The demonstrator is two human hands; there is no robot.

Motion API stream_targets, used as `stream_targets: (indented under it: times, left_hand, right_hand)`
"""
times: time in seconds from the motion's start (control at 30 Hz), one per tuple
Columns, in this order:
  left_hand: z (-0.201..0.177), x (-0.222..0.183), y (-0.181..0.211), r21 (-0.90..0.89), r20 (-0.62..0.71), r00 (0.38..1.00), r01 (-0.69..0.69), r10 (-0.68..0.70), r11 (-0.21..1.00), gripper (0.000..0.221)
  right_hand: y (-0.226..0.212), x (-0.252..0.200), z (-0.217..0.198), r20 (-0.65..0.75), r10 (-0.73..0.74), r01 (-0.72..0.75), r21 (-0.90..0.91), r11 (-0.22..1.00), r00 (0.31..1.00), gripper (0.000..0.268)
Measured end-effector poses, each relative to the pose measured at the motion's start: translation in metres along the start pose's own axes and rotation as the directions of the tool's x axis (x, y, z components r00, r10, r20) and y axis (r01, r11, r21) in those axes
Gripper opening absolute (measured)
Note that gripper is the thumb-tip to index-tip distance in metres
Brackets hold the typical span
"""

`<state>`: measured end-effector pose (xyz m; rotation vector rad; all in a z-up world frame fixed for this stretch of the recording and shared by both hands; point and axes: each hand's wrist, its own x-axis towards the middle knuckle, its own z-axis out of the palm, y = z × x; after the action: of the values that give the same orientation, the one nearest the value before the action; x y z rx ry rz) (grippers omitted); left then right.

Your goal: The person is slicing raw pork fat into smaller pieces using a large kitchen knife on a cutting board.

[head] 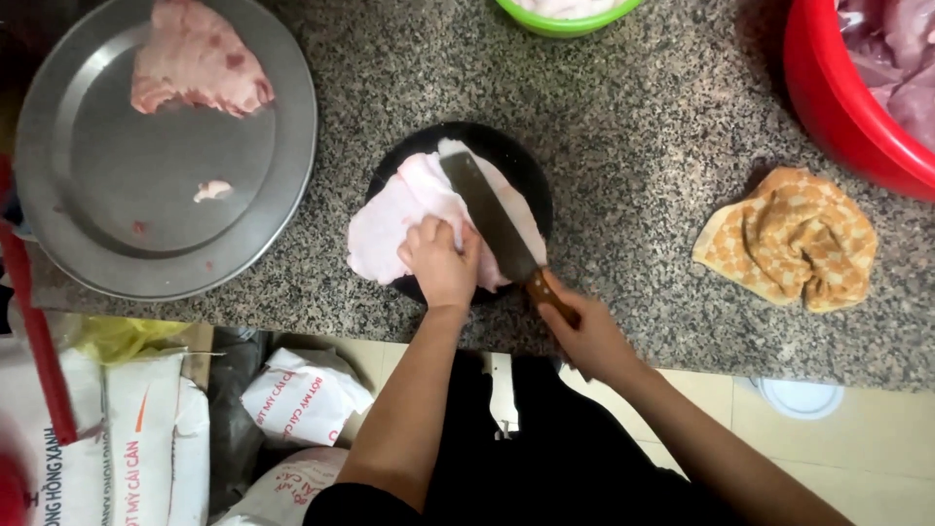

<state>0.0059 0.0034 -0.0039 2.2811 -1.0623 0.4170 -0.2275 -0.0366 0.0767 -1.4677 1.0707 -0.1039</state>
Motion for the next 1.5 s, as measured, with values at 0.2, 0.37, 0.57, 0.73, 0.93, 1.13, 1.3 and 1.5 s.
stream_targets:
  times: [0.2,0.37,0.57,0.73,0.93,1.13,1.3,1.5]
  left_hand:
    - [-0.002,0.001,0.001,-0.022,-0.056,0.998,-0.025,0.024,0.999,0.028]
    - [-0.01,0.003,0.002,-0.121,0.171,0.984,0.062,-0.041,0.991,0.034]
    - [-0.012,0.002,-0.009,-0.194,0.237,0.97,0.101,-0.054,0.976,0.033]
    - [-0.039,0.007,-0.028,-0.363,0.222,0.97,0.177,-0.099,0.915,0.037]
    - [-0.052,0.014,-0.048,-0.076,0.354,0.935,0.047,-0.017,0.996,0.043]
    - [-0.049,0.032,-0.052,-0.087,0.286,0.936,-0.188,0.206,0.978,0.061]
    - [0.007,0.038,-0.076,-0.35,0.516,0.536,-0.58,0.668,0.735,0.054]
    - [-0.019,0.05,-0.059,-0.325,0.547,0.59,-0.505,0.594,0.8,0.046]
  right_hand:
    - [-0.009,-0.056,-0.01,0.005,0.162,-0.162,-0.008,0.987,0.987,0.055]
    - [0.018,-0.09,-0.014,0.054,0.314,-0.31,-0.072,0.948,0.948,0.067]
    - [0.053,-0.133,-0.027,-0.011,0.286,-0.285,0.072,0.956,0.958,0.061]
    - [0.06,-0.172,-0.037,-0.086,0.429,-0.417,0.133,0.899,0.899,0.058]
    - [0.058,-0.193,-0.003,-0.402,0.445,-0.297,0.379,0.876,0.8,0.073]
    - [0.066,-0.201,0.038,-0.579,0.482,-0.124,0.548,0.827,0.657,0.038]
    - [0.096,-0.212,0.082,-0.825,0.413,0.054,0.467,0.883,0.386,0.027]
    - [0.056,-0.239,0.148,-0.851,0.518,0.043,0.522,0.852,0.083,0.029]
